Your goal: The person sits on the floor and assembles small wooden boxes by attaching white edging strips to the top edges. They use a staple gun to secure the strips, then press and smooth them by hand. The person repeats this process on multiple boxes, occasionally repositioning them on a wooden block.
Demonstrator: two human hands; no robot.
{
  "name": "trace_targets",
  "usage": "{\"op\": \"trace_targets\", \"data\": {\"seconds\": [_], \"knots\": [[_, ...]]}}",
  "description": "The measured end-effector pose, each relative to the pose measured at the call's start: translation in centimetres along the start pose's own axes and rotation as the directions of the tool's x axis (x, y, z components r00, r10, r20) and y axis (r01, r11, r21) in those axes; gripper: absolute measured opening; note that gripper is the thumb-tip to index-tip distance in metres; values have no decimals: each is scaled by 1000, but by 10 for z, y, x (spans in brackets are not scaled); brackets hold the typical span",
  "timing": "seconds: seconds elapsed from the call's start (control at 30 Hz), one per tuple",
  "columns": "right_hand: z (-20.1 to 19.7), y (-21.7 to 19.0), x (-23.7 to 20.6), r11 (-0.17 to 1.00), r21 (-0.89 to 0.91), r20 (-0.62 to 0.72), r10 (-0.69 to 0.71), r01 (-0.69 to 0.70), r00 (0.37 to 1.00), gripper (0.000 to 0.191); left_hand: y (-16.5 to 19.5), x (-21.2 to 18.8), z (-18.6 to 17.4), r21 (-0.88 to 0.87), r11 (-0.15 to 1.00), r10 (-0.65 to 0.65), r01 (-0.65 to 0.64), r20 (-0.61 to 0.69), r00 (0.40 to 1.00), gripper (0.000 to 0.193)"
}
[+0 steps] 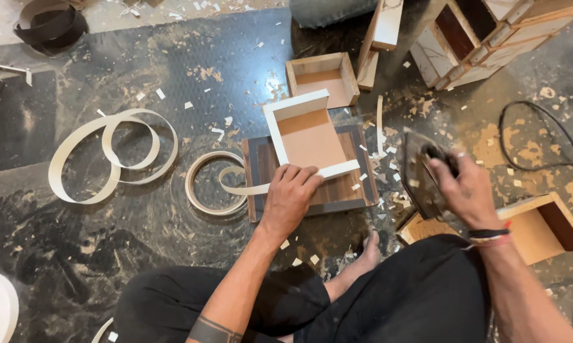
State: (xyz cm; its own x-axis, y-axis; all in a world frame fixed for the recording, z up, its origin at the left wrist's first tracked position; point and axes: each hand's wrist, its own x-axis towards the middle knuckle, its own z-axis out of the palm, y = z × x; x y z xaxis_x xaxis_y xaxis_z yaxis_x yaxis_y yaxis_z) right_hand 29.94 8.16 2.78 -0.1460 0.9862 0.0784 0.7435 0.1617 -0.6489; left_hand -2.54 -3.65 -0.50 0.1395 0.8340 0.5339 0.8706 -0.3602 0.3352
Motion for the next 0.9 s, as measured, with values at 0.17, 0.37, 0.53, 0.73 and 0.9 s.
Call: {"op": "trace_targets", "data": {"seconds": [0.17, 0.37, 0.53, 0.73, 0.9], "knots": [[-4, -40, 26, 982, 129, 91, -150, 138, 984, 36, -1, -4, 4, -5, 1000, 7, -7, 10, 1000, 22], [40, -105, 30, 953, -42, 143, -290, 299, 946, 39, -6, -6, 0, -50, 999, 2, -2, -12, 1000, 29], [50, -137, 34, 889, -250, 239, -327, 384, 914, 44, -6, -11, -3, -205, 976, -76, 68, -32, 997, 23], [70, -154, 22, 867, -202, 199, -419, 455, 886, 41, -18, -23, -11, -279, 960, -56, 9, -160, 986, 24], [87, -169, 8, 868, -216, 234, -398, 447, 887, 41, -29, -47, -18, -340, 893, -363, 293, -163, 917, 19]]}}
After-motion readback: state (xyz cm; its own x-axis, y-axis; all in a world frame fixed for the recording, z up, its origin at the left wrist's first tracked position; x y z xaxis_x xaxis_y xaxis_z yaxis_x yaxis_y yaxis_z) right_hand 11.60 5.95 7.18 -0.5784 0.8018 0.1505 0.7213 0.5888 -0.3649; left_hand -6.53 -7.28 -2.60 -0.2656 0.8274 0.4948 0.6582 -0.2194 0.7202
